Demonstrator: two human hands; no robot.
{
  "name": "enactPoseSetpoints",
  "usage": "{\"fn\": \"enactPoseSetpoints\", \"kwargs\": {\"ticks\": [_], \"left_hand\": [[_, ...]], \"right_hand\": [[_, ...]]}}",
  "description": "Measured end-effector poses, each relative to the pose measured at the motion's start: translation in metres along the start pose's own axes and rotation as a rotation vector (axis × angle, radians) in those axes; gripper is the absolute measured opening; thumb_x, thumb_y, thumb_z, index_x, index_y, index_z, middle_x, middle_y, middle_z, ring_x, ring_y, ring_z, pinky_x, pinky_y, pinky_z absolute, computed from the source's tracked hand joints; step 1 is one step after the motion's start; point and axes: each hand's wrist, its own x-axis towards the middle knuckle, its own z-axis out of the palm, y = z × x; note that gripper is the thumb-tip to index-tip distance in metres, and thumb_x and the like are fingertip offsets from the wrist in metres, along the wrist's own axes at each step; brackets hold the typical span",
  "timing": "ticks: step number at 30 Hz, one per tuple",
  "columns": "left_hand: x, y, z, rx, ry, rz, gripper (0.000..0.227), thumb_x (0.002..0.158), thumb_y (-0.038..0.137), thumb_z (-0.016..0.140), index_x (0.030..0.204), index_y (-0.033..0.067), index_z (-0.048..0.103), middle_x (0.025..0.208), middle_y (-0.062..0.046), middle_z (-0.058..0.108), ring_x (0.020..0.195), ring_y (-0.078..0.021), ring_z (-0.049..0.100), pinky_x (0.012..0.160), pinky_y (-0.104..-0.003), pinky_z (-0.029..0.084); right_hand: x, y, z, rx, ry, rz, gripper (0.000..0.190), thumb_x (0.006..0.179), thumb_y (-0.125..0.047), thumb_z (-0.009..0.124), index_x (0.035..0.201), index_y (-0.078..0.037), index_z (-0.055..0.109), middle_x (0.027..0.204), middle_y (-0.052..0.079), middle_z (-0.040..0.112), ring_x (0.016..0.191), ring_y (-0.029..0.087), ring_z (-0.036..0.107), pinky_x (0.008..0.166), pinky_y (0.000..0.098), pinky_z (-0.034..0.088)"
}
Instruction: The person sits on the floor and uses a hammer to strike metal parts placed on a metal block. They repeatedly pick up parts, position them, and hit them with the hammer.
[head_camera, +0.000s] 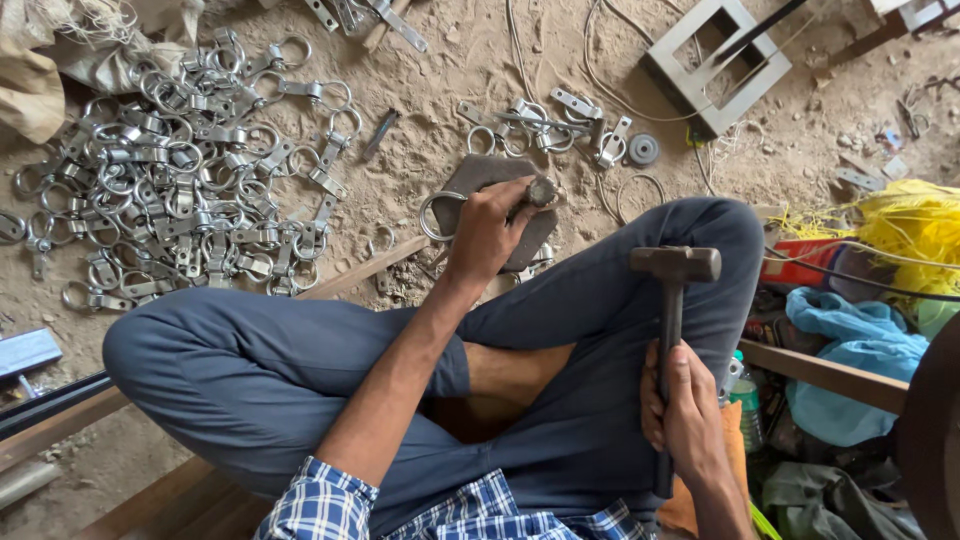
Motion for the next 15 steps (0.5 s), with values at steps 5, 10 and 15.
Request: {"fn": "enactPoseSetpoints", "kwargs": {"ticks": [5,10,15], "left_hand": [[-0.001,-0.003,0.004,-0.011,-0.022,-0.006,0.038,0.088,0.007,0.079,0.125,0.0011,0.07,0.115,-0.018,0.075,0.106,-0.0314,0.075,0.093,-0.039,0.059],[-0.006,-0.011,0.01,-0.016,0.015,0.016,0.038,0.091,0.009,0.078,0.128,0.002,0.068,0.118,-0.018,0.075,0.108,-0.0313,0.074,0.094,-0.039,0.059],[0.005,-0.01,0.014,-0.013,0.061,0.035,0.038,0.088,0.013,0.078,0.124,0.002,0.071,0.114,-0.021,0.074,0.105,-0.0383,0.072,0.09,-0.043,0.058]], "right_hand": [[-0.003,-0.006,0.004,-0.077,0.004,0.001,0.045,0.107,-0.043,0.028,0.101,-0.006,0.051,0.054,0.001,0.038,0.033,0.01,0.035,0.029,0.026,0.032],[-0.002,0.0,0.011,-0.257,0.04,0.017,0.038,0.107,-0.037,0.038,0.094,-0.005,0.055,0.055,0.0,0.041,0.038,0.01,0.038,0.033,0.0291,0.033],[0.015,-0.003,-0.021,-0.738,0.191,-0.646,0.029,0.105,-0.028,0.048,0.101,-0.001,0.058,0.058,-0.001,0.049,0.046,0.017,0.051,0.046,0.0387,0.041]]}}
